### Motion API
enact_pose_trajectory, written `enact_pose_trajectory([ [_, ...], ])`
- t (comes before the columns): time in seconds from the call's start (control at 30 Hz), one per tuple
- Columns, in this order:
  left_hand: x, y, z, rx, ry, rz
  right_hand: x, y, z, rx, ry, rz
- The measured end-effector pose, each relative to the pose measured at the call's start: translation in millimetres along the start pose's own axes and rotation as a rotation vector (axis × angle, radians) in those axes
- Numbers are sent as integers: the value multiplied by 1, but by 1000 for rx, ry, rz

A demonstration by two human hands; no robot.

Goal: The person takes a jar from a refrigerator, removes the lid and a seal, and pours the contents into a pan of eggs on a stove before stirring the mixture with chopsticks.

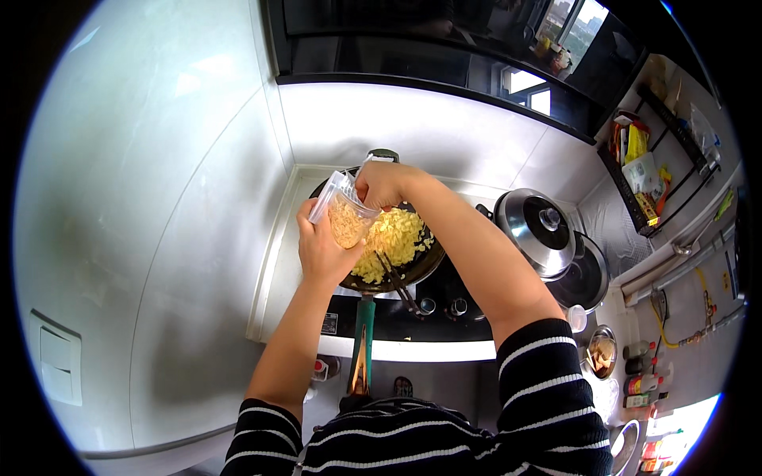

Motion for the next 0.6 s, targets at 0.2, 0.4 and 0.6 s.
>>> enact_pose_trajectory([
  [0.2, 6, 7, 0, 1, 58, -42, -4, 1, -3, -211, -65, 31],
  [0.4, 25, 15, -4, -11, 105, -121, -29, -5, -11, -268, -182, 207],
  [0.6, 32, 18, -6, -82, -123, -235, -57, -7, 4, -270, -239, 169],
])
Point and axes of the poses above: each hand's wrist, its own y-axis towards the middle knuckle, its own z-axis out of the palm, x = y × z, the point moved 2 cm from there along y, towards the middle knuckle, and after that the axes turned 10 degrees about -z, right-handed, at the moved point
